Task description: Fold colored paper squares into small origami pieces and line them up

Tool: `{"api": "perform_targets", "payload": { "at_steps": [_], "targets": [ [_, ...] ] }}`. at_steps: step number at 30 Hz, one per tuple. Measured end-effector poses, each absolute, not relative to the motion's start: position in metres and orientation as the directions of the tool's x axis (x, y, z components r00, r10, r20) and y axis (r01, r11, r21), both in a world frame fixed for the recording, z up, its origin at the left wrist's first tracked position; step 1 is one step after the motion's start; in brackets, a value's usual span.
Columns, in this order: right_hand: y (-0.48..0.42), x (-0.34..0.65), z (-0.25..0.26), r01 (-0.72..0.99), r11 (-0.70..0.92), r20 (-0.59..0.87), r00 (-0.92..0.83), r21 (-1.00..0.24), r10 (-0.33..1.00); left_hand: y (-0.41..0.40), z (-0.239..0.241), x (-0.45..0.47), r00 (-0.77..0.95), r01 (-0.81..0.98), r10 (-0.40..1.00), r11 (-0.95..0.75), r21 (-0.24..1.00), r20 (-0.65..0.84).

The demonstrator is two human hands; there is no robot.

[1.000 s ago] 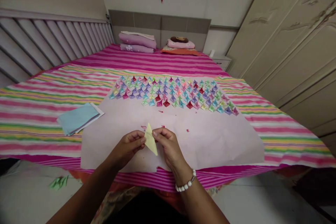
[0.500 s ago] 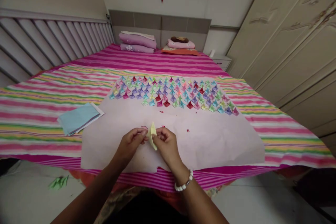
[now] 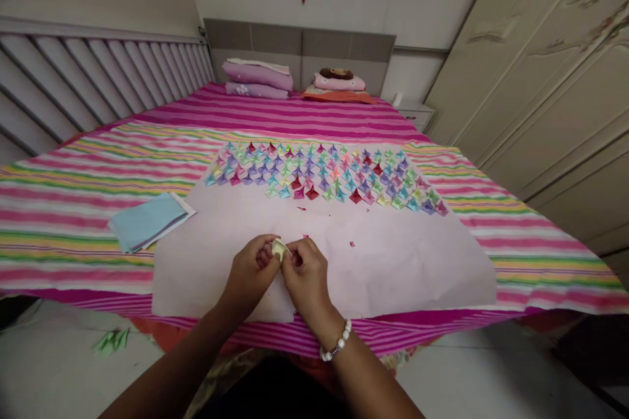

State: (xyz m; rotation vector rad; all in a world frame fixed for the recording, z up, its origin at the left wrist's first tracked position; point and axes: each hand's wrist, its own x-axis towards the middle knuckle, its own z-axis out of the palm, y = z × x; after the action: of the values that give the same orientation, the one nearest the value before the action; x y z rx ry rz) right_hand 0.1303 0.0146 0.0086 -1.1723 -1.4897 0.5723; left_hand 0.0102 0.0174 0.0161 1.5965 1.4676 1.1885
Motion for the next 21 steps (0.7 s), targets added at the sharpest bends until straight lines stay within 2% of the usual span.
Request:
{"api": "perform_targets", "payload": {
  "at_steps": [11, 18, 21],
  "targets": [
    [0.011, 0.127, 0.008, 0.378, 0.472, 0.515, 0.014, -0.796, 0.857, 0.021, 0.024, 0.006, -0.076, 0.423, 0.992, -0.060, 0.904, 0.101],
    [0.010, 0.126, 0.006, 0.404, 0.511, 0.565, 0.018, -0.759, 0.825, 0.021, 0.026, 0.006, -0.082, 0.615, 0.985, -0.071, 0.785, 0.154],
    [0.010, 0.126, 0.006, 0.399, 0.512, 0.567, 0.023, -0.761, 0.824, 0.024, 0.022, 0.003, -0.041, 0.563, 0.994, -0.063, 0.824, 0.104]
  ]
}}
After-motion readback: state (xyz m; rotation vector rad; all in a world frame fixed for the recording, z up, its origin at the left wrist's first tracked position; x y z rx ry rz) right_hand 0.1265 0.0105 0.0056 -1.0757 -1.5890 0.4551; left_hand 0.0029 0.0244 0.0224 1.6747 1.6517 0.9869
